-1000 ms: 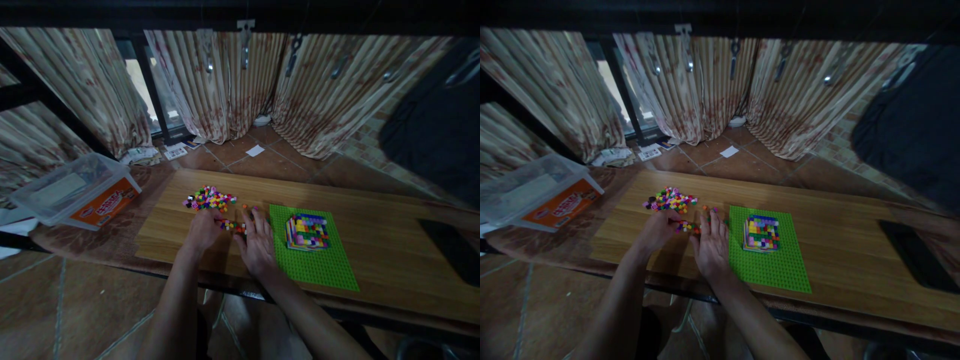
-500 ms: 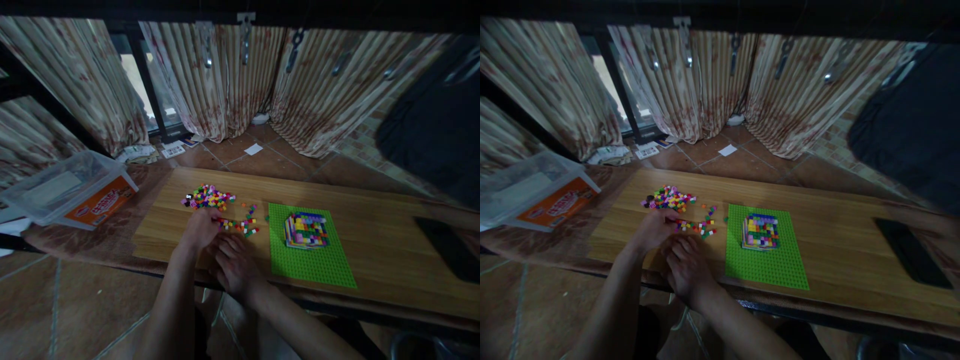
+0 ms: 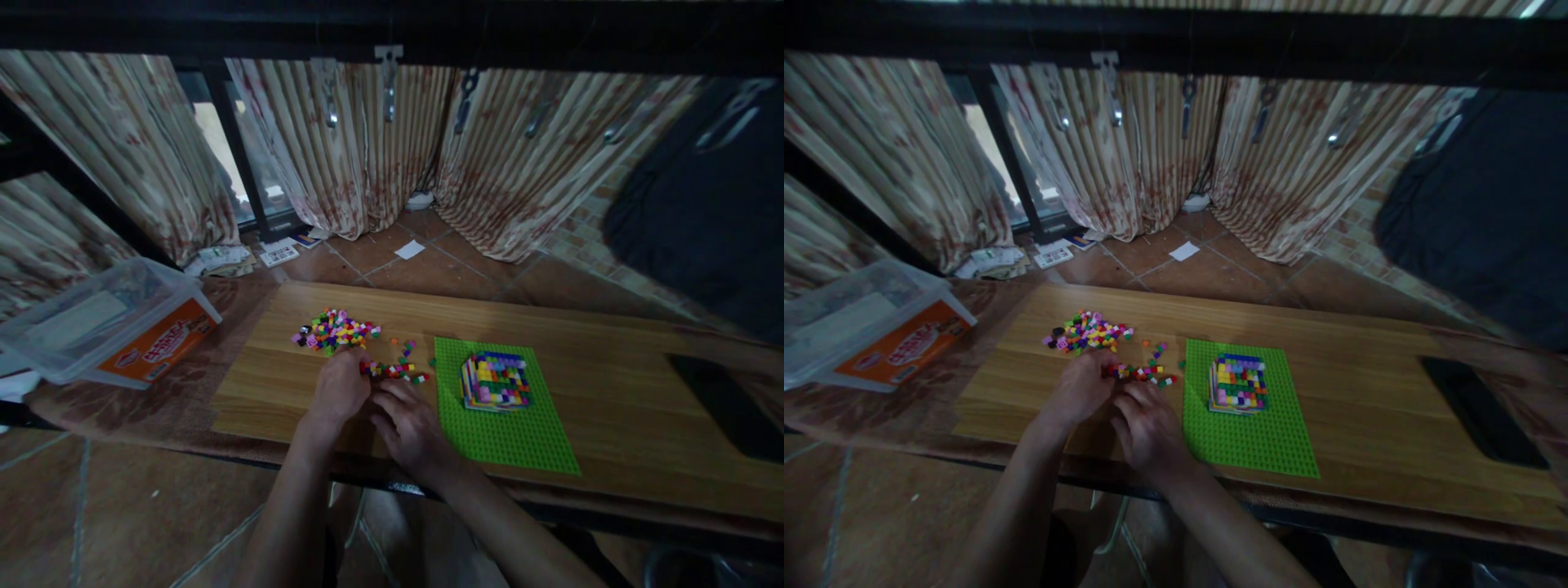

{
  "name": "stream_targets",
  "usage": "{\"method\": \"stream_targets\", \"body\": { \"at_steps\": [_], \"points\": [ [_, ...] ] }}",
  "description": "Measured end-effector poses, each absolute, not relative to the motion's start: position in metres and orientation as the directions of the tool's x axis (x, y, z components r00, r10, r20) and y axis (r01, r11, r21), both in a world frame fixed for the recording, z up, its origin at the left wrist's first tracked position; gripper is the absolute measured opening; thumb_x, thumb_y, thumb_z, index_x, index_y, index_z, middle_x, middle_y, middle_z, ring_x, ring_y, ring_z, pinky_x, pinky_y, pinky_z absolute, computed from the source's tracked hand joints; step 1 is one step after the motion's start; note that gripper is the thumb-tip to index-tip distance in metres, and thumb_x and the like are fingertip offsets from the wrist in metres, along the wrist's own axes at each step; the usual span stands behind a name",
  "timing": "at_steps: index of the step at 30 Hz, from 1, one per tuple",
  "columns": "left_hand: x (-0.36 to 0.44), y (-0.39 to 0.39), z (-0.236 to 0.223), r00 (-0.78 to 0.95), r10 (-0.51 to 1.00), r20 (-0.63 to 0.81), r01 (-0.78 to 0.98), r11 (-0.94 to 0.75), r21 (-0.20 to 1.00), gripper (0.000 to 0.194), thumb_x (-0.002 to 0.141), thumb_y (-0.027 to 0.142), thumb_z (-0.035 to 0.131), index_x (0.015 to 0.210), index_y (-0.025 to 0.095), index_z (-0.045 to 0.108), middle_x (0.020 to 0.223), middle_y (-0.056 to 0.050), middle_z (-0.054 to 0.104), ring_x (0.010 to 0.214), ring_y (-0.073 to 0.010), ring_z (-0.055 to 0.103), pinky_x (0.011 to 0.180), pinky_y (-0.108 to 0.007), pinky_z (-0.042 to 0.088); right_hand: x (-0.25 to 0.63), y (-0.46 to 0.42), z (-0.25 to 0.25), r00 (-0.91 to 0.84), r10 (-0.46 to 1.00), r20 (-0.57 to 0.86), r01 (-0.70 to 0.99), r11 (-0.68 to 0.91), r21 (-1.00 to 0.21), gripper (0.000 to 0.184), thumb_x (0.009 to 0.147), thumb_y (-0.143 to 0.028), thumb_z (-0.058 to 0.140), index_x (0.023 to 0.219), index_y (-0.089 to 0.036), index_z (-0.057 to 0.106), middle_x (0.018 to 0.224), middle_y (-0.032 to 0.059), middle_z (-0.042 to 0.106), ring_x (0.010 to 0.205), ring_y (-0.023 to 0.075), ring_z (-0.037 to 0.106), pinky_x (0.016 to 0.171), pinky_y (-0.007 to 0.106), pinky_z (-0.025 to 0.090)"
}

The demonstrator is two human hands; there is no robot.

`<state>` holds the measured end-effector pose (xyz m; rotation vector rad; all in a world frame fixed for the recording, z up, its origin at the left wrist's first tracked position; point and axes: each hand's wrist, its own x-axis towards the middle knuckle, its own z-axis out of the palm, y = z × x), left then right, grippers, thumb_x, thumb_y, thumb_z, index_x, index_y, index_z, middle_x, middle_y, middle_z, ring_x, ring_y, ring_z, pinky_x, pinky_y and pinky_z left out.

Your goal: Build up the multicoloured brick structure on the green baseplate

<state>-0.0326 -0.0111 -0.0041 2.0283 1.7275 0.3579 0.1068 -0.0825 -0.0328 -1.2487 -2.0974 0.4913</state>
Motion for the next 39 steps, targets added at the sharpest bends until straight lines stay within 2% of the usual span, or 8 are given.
{"method": "stream_targets", "body": {
  "at_steps": [8,11,14,17,20,25,31,39],
  "points": [
    [-0.024,-0.012,0.000,0.169,0.986,-0.007,0.869,-0.146,0.473,0.018,0.079,0.011,0.048,0.087,0.017,0.063,0.093,-0.009,0.067,0.086,-0.0203,0.062,0.079,-0.030,0.045,0.113,-0.081,-0.023,-0.286,0.873,0.396,0.613,0.484,-0.624,0.019,0.090,-0.017,0.051,0.099,-0.020,0.067,0.096,0.0065,0.069,0.095,0.0210,0.060,0.086,0.038,0.049],
    [-0.024,-0.011,0.005,0.212,0.974,0.078,0.782,-0.217,0.584,0.016,0.081,0.014,0.051,0.092,0.018,0.062,0.095,-0.007,0.067,0.086,-0.0188,0.063,0.079,-0.029,0.046,0.118,-0.081,-0.016,-0.197,0.873,0.447,0.588,0.469,-0.658,0.020,0.090,-0.017,0.050,0.099,-0.020,0.067,0.092,0.0051,0.070,0.088,0.0196,0.062,0.082,0.035,0.049],
    [-0.019,-0.013,0.011,0.281,0.949,0.146,0.601,-0.292,0.744,0.016,0.084,0.018,0.051,0.097,0.019,0.060,0.093,-0.004,0.067,0.084,-0.0169,0.064,0.079,-0.027,0.048,0.125,-0.081,-0.004,-0.010,0.882,0.471,0.530,0.404,-0.745,0.020,0.092,-0.019,0.049,0.102,-0.021,0.066,0.092,0.0050,0.071,0.086,0.0179,0.063,0.080,0.032,0.050],
    [-0.011,-0.018,0.017,0.336,0.925,0.178,0.405,-0.313,0.859,0.013,0.085,0.021,0.052,0.097,0.020,0.059,0.095,-0.004,0.067,0.088,-0.0160,0.064,0.080,-0.027,0.049,0.132,-0.081,0.006,0.187,0.898,0.398,0.412,0.296,-0.862,0.019,0.091,-0.024,0.052,0.104,-0.021,0.065,0.094,0.0046,0.070,0.082,0.0159,0.064,0.074,0.029,0.051],
    [-0.001,-0.024,0.021,0.357,0.914,0.191,0.275,-0.298,0.914,0.013,0.083,0.022,0.057,0.095,0.020,0.060,0.094,-0.003,0.067,0.088,-0.0157,0.064,0.081,-0.027,0.050,0.137,-0.079,0.012,0.287,0.905,0.314,0.264,0.241,-0.934,0.019,0.089,-0.027,0.057,0.106,-0.021,0.064,0.087,0.0022,0.067,0.075,0.0138,0.063,0.068,0.026,0.052],
    [0.012,-0.029,0.029,0.352,0.914,0.200,0.076,-0.241,0.967,0.016,0.077,0.021,0.067,0.092,0.019,0.064,0.086,-0.002,0.068,0.080,-0.0146,0.064,0.074,-0.025,0.051,0.143,-0.079,0.019,0.313,0.905,0.288,0.107,0.267,-0.958,0.013,0.085,-0.026,0.062,0.097,-0.022,0.066,0.084,0.0002,0.067,0.075,0.0128,0.063,0.069,0.026,0.052],
    [0.020,-0.033,0.044,0.384,0.909,0.161,-0.104,-0.131,0.986,0.013,0.074,0.022,0.072,0.086,0.018,0.068,0.078,-0.002,0.069,0.071,-0.0135,0.064,0.069,-0.024,0.052,0.153,-0.084,0.032,0.325,0.883,0.340,0.168,0.300,-0.939,0.008,0.084,-0.024,0.064,0.091,-0.024,0.069,0.082,0.0002,0.067,0.077,0.0131,0.062,0.068,0.027,0.051],
    [0.041,-0.033,0.031,0.329,0.920,0.212,-0.306,-0.108,0.946,0.009,0.075,0.022,0.073,0.084,0.022,0.071,0.078,0.001,0.067,0.067,-0.0090,0.059,0.063,-0.019,0.050,0.165,-0.089,0.038,0.291,0.886,0.362,0.113,0.344,-0.932,0.010,0.088,-0.024,0.060,0.095,-0.023,0.067,0.082,-0.0002,0.064,0.075,0.0126,0.063,0.070,0.027,0.052]
  ]
}}
